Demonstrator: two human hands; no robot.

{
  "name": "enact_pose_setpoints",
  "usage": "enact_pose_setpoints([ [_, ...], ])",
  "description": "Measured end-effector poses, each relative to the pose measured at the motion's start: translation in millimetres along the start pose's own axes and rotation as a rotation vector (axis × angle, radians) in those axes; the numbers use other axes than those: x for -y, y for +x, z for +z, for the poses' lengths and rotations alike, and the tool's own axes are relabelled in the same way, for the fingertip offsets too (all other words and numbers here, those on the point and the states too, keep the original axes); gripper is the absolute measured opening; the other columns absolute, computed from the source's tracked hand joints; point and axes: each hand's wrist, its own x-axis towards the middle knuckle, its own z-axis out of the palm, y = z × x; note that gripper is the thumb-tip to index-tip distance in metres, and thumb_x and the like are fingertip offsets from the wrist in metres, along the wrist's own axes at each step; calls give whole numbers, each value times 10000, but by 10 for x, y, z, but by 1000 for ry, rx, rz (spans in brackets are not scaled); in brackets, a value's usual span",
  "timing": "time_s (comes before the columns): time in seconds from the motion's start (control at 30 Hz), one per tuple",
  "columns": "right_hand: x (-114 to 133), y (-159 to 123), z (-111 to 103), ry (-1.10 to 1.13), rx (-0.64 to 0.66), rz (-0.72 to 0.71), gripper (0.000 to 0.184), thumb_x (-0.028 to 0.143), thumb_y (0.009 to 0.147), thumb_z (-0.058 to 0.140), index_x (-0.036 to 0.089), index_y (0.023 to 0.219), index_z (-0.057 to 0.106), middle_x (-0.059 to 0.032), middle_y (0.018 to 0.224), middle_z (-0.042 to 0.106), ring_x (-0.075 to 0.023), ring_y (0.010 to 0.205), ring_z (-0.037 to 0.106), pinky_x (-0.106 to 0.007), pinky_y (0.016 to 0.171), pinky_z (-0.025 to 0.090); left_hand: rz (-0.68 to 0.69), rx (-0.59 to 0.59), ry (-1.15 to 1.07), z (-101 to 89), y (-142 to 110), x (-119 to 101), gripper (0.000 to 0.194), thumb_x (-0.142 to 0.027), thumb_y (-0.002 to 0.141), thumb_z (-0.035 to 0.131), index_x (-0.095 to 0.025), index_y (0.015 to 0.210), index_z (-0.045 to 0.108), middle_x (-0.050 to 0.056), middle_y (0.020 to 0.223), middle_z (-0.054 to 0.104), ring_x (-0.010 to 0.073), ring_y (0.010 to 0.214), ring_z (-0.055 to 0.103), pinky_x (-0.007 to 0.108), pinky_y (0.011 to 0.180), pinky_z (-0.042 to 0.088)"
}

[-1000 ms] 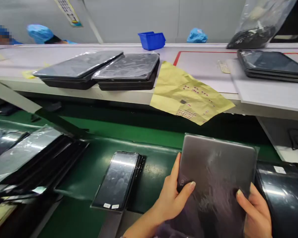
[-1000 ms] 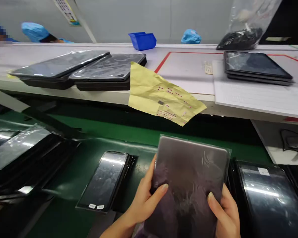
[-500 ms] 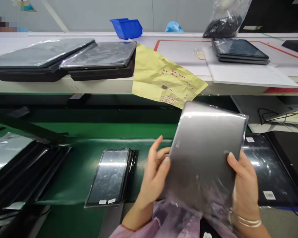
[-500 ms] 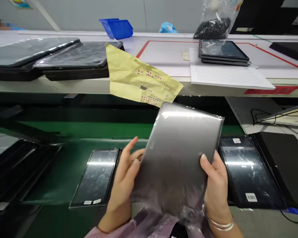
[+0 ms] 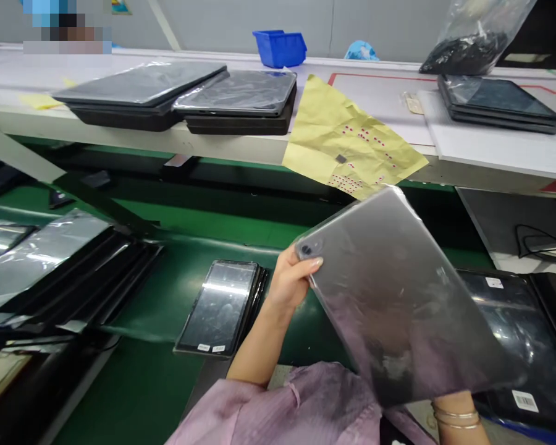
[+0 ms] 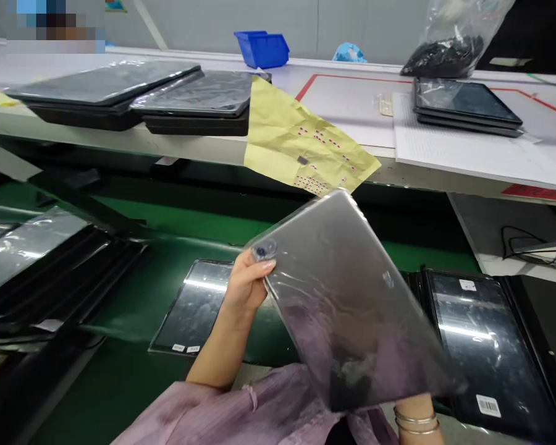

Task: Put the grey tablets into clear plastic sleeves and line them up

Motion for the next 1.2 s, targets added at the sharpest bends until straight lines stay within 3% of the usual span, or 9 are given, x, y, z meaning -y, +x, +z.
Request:
enact_pose_setpoints([
  [0.13, 64, -57, 10, 476, 105, 21, 447, 489, 752, 727, 161, 1054, 695, -118, 968, 748, -224, 754, 715, -389, 660, 596, -46, 151, 123, 244, 86, -129, 219, -287, 659, 780, -124, 778, 698, 10, 685, 679, 110, 586, 598, 215, 578, 473],
  [0.2, 154, -148, 87, 673, 14, 55, 430, 404, 702, 796, 190, 1063, 702, -110, 987, 748, -241, 823, 719, -334, 688, 589, -19, 224, 293, 357, -9, -159, 234, -323, 759, 717, -122, 879, 710, 14, 710, 684, 117, 630, 612, 218, 610, 479],
  [0.33, 360, -282, 130, 690, -307, 38, 457, 305, 746, 771, 215, 1180, 659, -64, 1083, 729, -189, 946, 690, -246, 797, 556, 321, 234, 769, 377, -343, -217, 528, -308, 888, 596, -171, 1388, 492, 1, 802, 704, 91, 584, 572, 204, 584, 470],
  [0.43, 501, -320, 31, 724, -375, 7, 488, 294, 759, 750, 232, 1229, 634, -53, 1095, 726, -189, 959, 687, -252, 827, 547, 588, 345, 962, 309, -561, -255, 616, -176, 908, 549, -241, 1486, 349, 22, 979, 721, 85, 621, 592, 203, 639, 507],
  [0.53, 596, -354, -74, 728, -354, -8, 467, 289, 774, 725, 249, 1231, 635, -65, 1068, 734, -225, 934, 700, -316, 829, 561, 742, 372, 954, 288, -679, -273, 632, -83, 881, 539, -248, 1471, 384, 28, 935, 714, 103, 669, 611, 199, 634, 525],
  [0.67, 647, -409, -108, 720, -343, -23, 440, 309, 758, 706, 281, 1195, 659, -73, 1020, 745, -292, 871, 716, -431, 809, 580, 840, 395, 906, 306, -730, -270, 503, -64, 847, 520, -249, 1308, 596, 50, 914, 698, 80, 551, 573, 177, 495, 501],
  [0.87, 695, -465, -59, 612, -571, 11, 439, 330, 678, 714, 277, 1114, 711, -53, 1014, 742, -285, 1044, 665, -368, 875, 572, 908, 299, 911, 358, -762, -266, 438, -109, 816, 570, -320, 1184, 679, 11, 810, 695, 112, 549, 632, 181, 418, 502],
  [1.1, 613, -500, -87, 605, -596, 18, 558, 325, 667, 709, 281, 1221, 653, -41, 1100, 724, -271, 1083, 645, -313, 781, 594, 904, 170, 790, 488, -811, -206, 342, -93, 841, 561, -270, 1081, 728, 44, 932, 720, 102, 579, 629, 186, 461, 530],
  [1.2, 571, -496, -104, 599, -540, -13, 500, 336, 698, 697, 261, 1192, 673, -76, 1079, 727, -290, 1066, 655, -327, 763, 603, 908, 178, 813, 484, -801, -197, 333, -105, 843, 568, -281, 1075, 730, 35, 874, 721, 117, 605, 639, 193, 461, 532],
])
